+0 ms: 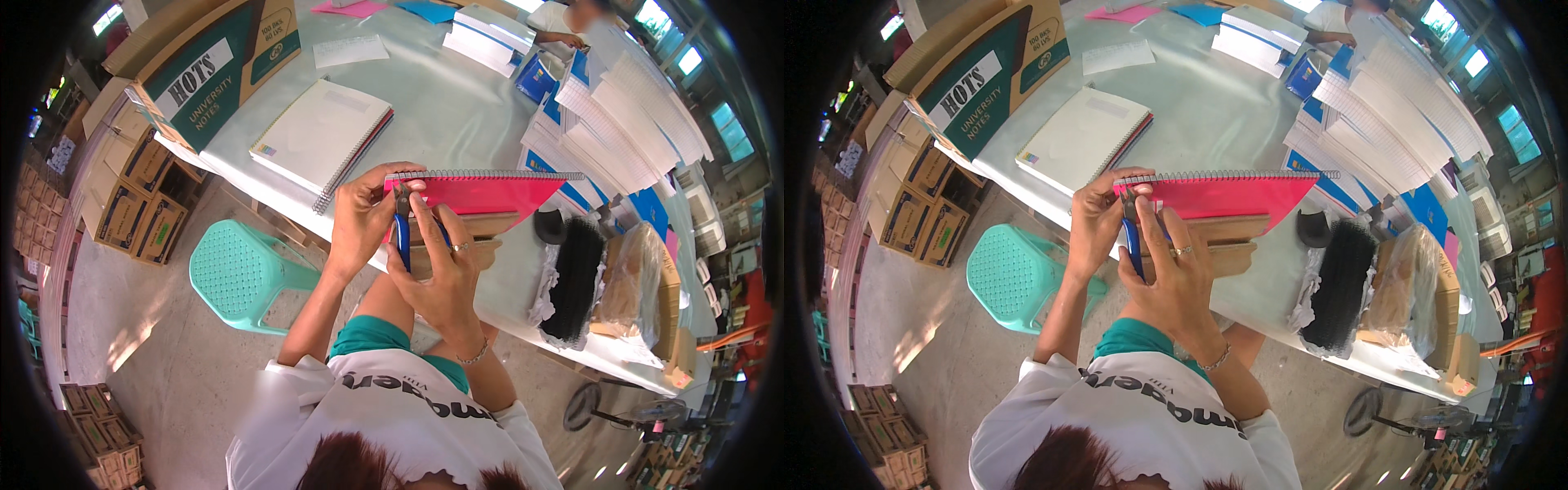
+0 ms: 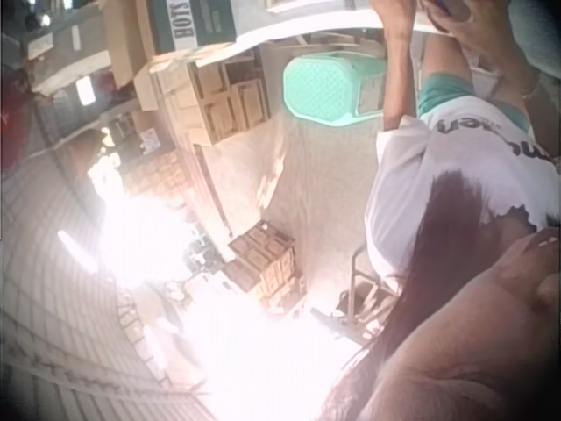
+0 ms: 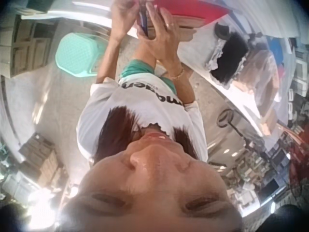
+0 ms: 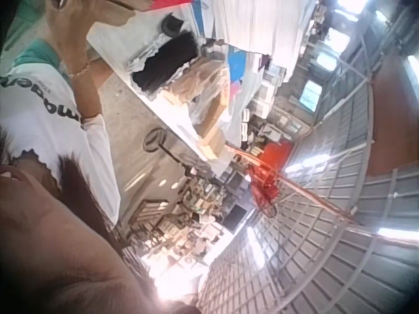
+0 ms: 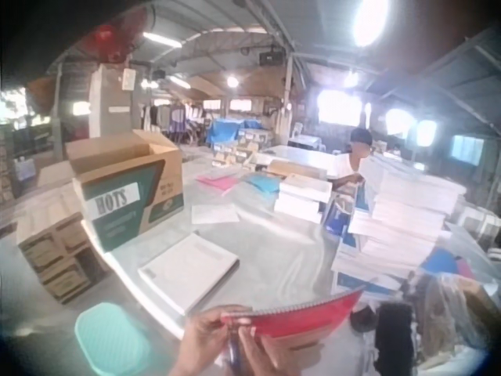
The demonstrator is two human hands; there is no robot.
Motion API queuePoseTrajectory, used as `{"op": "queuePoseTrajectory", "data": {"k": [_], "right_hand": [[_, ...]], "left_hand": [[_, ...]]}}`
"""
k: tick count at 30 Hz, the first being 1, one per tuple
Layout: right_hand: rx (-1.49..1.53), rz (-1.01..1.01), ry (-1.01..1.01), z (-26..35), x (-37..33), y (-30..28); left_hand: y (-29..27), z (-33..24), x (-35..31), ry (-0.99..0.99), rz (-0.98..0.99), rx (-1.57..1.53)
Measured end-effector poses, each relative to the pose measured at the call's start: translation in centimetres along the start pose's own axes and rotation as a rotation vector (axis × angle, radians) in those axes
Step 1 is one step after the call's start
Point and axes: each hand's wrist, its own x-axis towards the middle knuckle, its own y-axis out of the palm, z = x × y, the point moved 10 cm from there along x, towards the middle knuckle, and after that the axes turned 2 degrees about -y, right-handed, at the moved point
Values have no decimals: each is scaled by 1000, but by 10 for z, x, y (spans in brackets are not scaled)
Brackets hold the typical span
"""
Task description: The person caps the ends of spiral bindings on notebooks. The person places each notebook on a wooden jig, uses pliers to bend the metal coil ends inward, and then stacks the finished notebooks on a table.
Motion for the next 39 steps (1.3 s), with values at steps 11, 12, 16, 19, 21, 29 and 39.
{"op": "queuePoseTrajectory", "data": {"k": [11, 12, 16, 19, 21, 29, 39], "right_hand": [[-22, -14, -33, 5, -6, -1], [-21, -11, -27, 6, -5, -1], [184, 35, 64, 7, 1, -7], [1415, 250, 890, -20, -20, 37], [1536, 283, 990, -16, -24, 41], [529, -254, 800, -146, -95, -57], [-401, 11, 542, -208, -140, -56]], "left_hand": [[0, -3, -5, -24, -26, 46], [0, -4, -5, -12, -25, 71], [0, -10, -5, 69, -25, 169], [-1, -12, -6, 84, -38, 164], [-3, -12, -8, 48, -42, 186], [0, -11, -12, 2, 67, 206], [-66, -85, 8, 150, -333, 325]]}}
